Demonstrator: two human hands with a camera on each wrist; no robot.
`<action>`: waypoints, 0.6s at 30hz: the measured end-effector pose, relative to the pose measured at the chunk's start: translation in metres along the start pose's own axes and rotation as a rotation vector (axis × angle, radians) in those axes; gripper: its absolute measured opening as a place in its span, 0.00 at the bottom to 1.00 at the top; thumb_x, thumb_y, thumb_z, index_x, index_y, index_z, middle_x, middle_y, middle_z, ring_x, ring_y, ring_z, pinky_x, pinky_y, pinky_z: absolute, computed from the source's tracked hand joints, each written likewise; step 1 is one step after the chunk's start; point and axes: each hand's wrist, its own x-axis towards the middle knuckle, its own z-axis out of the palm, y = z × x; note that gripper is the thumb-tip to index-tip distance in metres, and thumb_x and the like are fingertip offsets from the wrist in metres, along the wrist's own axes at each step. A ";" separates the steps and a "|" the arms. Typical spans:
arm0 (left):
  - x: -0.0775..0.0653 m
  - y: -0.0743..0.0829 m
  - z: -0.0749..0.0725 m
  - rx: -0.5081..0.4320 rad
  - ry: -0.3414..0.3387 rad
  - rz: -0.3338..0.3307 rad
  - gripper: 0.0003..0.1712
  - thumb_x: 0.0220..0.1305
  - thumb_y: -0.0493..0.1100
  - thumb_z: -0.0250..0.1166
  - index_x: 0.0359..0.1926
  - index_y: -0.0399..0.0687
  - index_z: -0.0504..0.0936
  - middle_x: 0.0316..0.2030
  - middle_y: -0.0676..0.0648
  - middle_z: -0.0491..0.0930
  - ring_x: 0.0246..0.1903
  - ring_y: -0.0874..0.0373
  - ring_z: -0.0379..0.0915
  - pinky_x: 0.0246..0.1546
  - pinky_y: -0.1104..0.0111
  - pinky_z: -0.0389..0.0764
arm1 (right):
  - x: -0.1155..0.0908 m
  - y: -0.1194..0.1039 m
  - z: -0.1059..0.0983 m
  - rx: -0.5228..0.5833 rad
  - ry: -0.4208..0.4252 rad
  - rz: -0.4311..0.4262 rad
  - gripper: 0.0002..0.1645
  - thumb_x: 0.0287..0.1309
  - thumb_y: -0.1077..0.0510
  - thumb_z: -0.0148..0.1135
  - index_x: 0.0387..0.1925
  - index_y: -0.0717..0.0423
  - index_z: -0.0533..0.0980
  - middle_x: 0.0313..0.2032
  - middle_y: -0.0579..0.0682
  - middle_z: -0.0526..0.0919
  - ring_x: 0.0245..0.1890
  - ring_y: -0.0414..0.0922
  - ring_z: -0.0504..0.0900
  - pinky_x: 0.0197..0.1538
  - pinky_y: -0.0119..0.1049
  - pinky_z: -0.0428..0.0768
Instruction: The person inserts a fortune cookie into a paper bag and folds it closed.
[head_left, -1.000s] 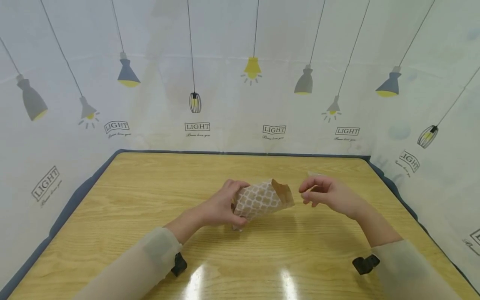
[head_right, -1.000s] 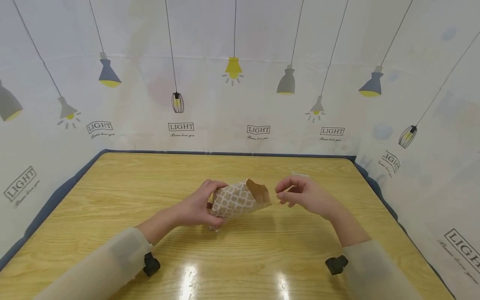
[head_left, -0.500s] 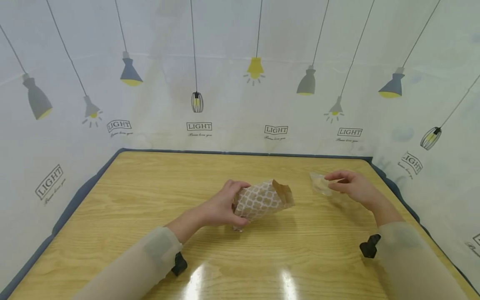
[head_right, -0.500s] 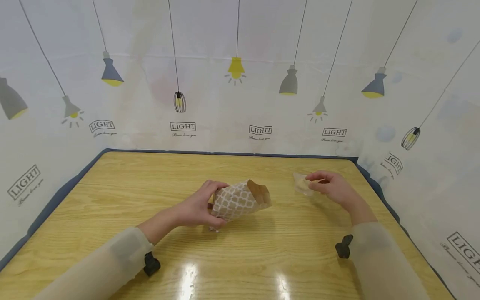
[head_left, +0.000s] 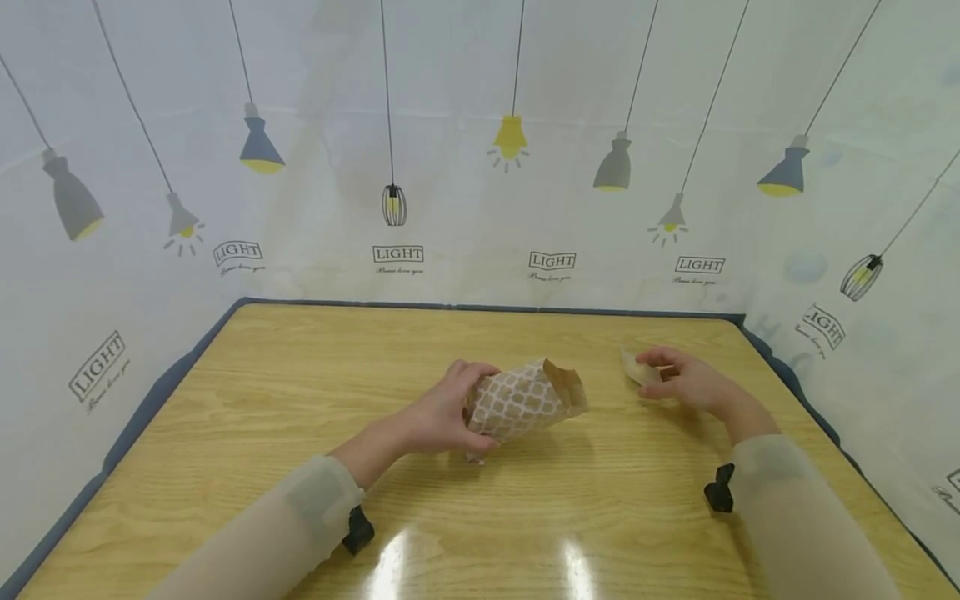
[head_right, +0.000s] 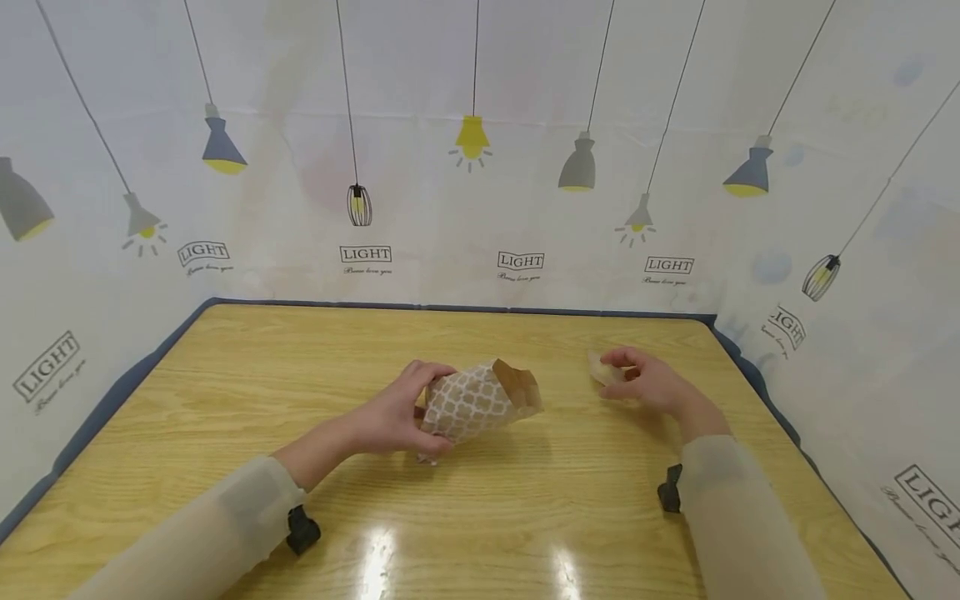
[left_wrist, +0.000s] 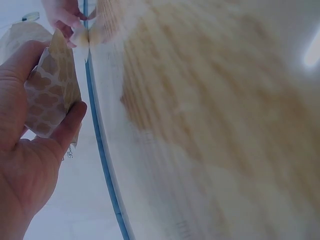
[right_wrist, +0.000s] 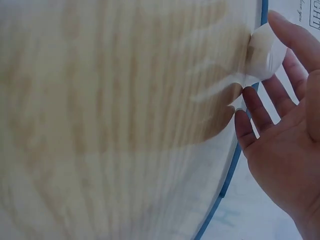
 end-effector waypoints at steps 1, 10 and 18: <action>0.000 0.000 0.000 -0.002 0.001 0.001 0.57 0.55 0.43 0.86 0.80 0.48 0.64 0.66 0.38 0.65 0.63 0.46 0.69 0.66 0.48 0.84 | 0.001 0.000 0.001 -0.012 0.004 0.003 0.43 0.70 0.48 0.75 0.77 0.57 0.66 0.80 0.69 0.61 0.74 0.71 0.66 0.73 0.69 0.71; -0.001 0.000 0.000 -0.006 0.001 0.006 0.56 0.55 0.43 0.86 0.80 0.48 0.64 0.66 0.39 0.65 0.63 0.46 0.70 0.66 0.48 0.84 | -0.014 -0.012 0.010 -0.147 0.052 -0.039 0.22 0.74 0.50 0.72 0.61 0.54 0.76 0.66 0.63 0.77 0.54 0.54 0.82 0.51 0.44 0.81; 0.001 -0.001 0.001 0.007 0.007 0.009 0.57 0.55 0.44 0.86 0.80 0.49 0.64 0.67 0.38 0.65 0.64 0.46 0.70 0.67 0.47 0.83 | -0.058 -0.057 0.020 -0.047 0.246 -0.208 0.23 0.77 0.47 0.68 0.66 0.49 0.81 0.54 0.52 0.85 0.40 0.37 0.84 0.41 0.34 0.86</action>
